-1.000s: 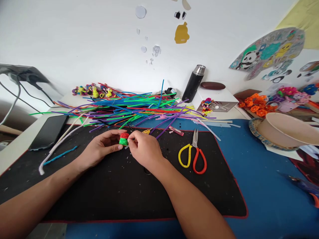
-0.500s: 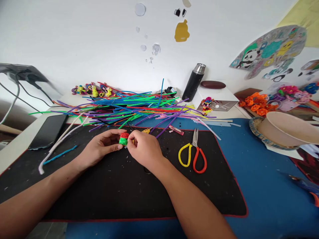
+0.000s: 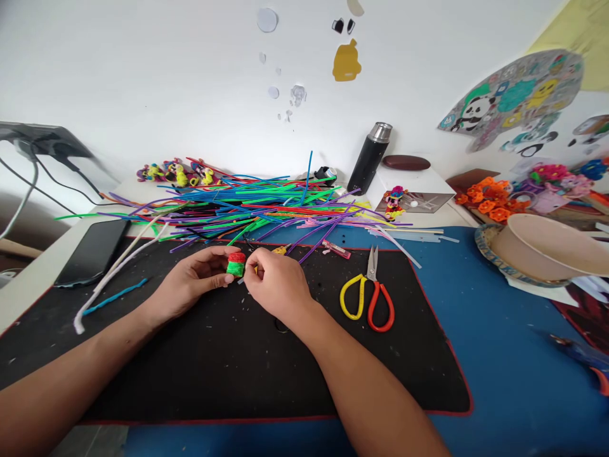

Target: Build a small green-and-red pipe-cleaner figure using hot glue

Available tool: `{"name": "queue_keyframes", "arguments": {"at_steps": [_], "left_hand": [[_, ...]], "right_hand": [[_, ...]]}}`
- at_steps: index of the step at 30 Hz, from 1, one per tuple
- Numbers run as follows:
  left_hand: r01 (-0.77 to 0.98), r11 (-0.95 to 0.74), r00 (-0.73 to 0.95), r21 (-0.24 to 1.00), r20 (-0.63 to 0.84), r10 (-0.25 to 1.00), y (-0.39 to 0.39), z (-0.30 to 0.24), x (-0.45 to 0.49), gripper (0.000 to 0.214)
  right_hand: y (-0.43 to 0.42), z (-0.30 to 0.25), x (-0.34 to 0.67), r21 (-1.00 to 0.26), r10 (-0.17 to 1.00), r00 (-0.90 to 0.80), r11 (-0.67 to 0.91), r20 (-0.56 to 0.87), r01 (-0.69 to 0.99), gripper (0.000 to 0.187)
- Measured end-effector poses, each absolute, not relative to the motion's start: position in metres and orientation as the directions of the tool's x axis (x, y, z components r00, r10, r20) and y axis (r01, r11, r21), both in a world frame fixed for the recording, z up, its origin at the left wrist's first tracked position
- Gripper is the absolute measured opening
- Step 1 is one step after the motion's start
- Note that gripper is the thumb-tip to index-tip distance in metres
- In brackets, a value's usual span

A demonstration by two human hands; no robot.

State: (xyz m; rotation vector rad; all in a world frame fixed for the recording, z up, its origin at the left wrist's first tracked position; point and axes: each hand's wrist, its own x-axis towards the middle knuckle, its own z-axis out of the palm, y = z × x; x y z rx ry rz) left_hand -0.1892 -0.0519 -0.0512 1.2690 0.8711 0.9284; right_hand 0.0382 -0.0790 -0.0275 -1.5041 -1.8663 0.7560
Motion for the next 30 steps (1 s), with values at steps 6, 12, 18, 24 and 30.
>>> {"name": "queue_keyframes", "arguments": {"at_steps": [6,12,18,24,30], "left_hand": [[-0.096,0.063,0.35,0.993,-0.026,0.936,-0.05,-0.056,-0.19,0.056],[-0.053,0.014,0.283,0.998,0.001,0.959,-0.052,-0.052,-0.188,0.056],[0.456,-0.327,0.277,0.828,0.217,0.936,-0.052,-0.051,-0.194,0.042],[0.58,-0.458,0.321,0.674,0.327,0.889,-0.049,-0.059,-0.191,0.046],[0.525,-0.51,0.258,0.682,0.443,0.859,-0.058,-0.041,-0.19,0.033]], "right_hand": [[-0.077,-0.025,0.041,-0.844,0.981,-0.071,0.194,0.183,0.499,0.008],[-0.075,-0.022,0.044,-0.898,0.981,-0.01,0.181,0.193,0.401,0.015],[-0.076,-0.022,0.042,-0.945,0.988,-0.041,0.154,0.149,0.288,0.016],[-0.076,-0.02,0.04,-0.976,0.992,-0.081,0.112,0.098,0.188,0.017],[-0.078,-0.019,0.039,-0.981,0.991,-0.116,0.087,0.067,0.176,0.018]]}}
